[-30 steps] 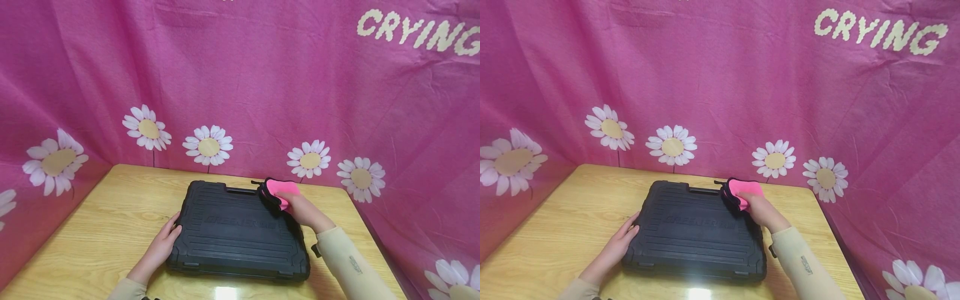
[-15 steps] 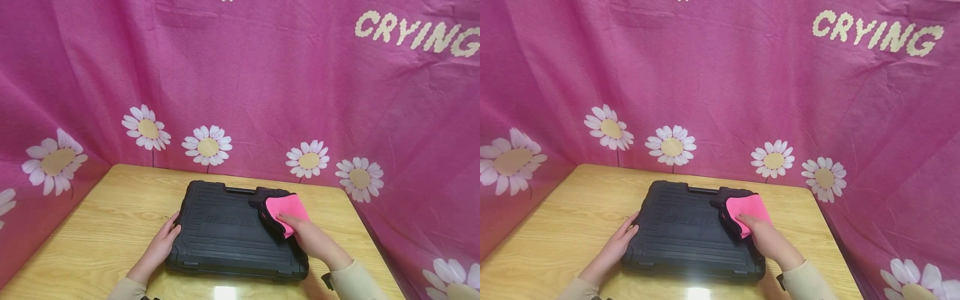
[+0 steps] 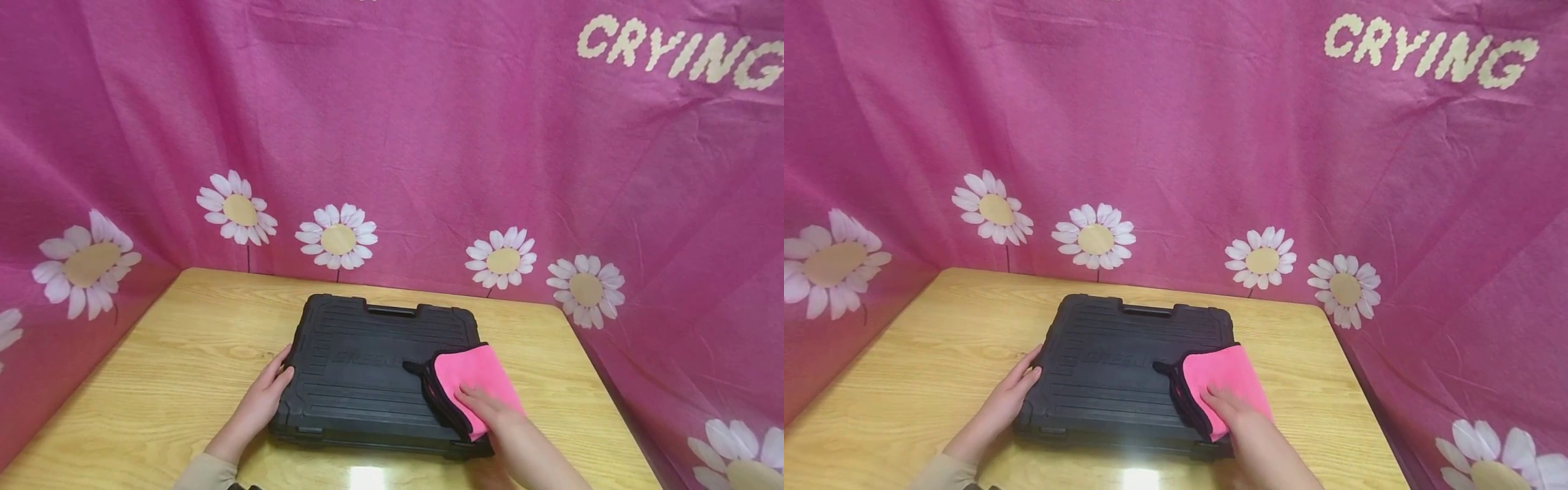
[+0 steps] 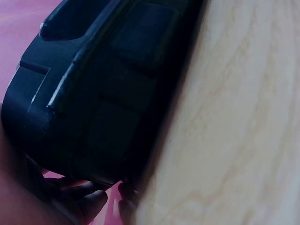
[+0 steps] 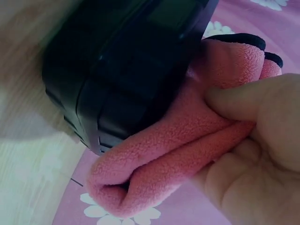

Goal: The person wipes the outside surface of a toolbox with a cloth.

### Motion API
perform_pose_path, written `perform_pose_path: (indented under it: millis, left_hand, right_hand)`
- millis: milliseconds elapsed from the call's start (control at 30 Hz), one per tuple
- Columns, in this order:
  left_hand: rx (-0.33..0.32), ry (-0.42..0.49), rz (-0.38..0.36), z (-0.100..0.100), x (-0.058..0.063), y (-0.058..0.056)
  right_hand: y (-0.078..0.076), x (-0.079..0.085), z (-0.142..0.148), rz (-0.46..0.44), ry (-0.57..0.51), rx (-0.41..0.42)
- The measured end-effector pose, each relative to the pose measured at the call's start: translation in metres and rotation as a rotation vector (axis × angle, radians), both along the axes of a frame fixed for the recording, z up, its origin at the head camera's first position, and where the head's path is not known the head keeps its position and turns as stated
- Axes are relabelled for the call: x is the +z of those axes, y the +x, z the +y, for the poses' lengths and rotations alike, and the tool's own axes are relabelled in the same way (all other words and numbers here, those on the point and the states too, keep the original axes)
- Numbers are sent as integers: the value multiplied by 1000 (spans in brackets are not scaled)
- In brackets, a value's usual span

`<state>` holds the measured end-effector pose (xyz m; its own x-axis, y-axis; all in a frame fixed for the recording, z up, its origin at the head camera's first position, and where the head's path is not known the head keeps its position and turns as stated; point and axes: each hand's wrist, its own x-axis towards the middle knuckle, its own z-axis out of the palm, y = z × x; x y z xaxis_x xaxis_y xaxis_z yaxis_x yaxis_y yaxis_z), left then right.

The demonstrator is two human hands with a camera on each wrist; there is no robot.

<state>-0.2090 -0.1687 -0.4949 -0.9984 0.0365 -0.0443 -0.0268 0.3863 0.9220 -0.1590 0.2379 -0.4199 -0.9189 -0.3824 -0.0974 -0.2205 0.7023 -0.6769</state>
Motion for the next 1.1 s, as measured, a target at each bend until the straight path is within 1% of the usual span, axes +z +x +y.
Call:
perform_pose_path:
  millis: [33,67,100,200,233,300,367,467,500,600,667,700,733,800,833,867,933,967,1000,1033,1067,1100]
  left_hand:
    - [-1,5,1,0,0,0]
    - [0,8,1,-1,0,0]
    - [-1,13,1,-1,0,0]
    - [0,23,5,-1,0,0]
    - [0,24,5,-1,0,0]
    - [1,22,5,-1,0,1]
    - [3,22,4,-2,0,1]
    - [5,24,7,-2,-1,1]
    - [6,25,10,-2,-1,1]
    - [10,26,15,-2,-1,1]
    - [10,31,17,-1,-2,1]
    - [10,32,16,-1,-2,1]
    - [10,35,15,-1,-3,1]
    - [9,37,9,-1,-3,1]
    - [10,37,4,0,-3,1]
    - [11,32,3,0,-3,1]
    - [12,29,1,0,-2,0]
    - [11,26,1,0,-2,0]
    - [11,25,1,-1,-2,0]
    - [11,23,-2,-1,-2,-1]
    - [9,22,0,-1,-2,-1]
    - [6,21,0,-1,-1,-1]
  right_hand:
    - [4,0,0,-9,-4,-6]
    - [7,-1,1,5,5,5]
    - [11,-2,2,106,82,42]
    - [18,-5,4,318,180,115]
    - [19,-5,4,367,191,129]
    - [21,-6,5,384,174,144]
    - [23,-6,6,361,171,157]
    - [25,-4,6,294,192,166]
    - [25,-3,5,303,221,173]
    - [25,1,5,262,244,177]
    - [24,4,5,191,218,169]
    - [24,6,5,175,209,166]
    - [24,9,6,104,151,155]
    - [24,15,5,91,129,120]
    - [23,19,4,65,114,86]
    - [23,24,3,115,141,74]
    - [19,33,3,240,160,63]
    - [15,38,2,360,216,60]
    - [10,43,3,443,231,63]
    - [4,49,3,512,231,69]
    - [-3,53,4,615,235,87]
    - [-11,58,5,675,219,101]
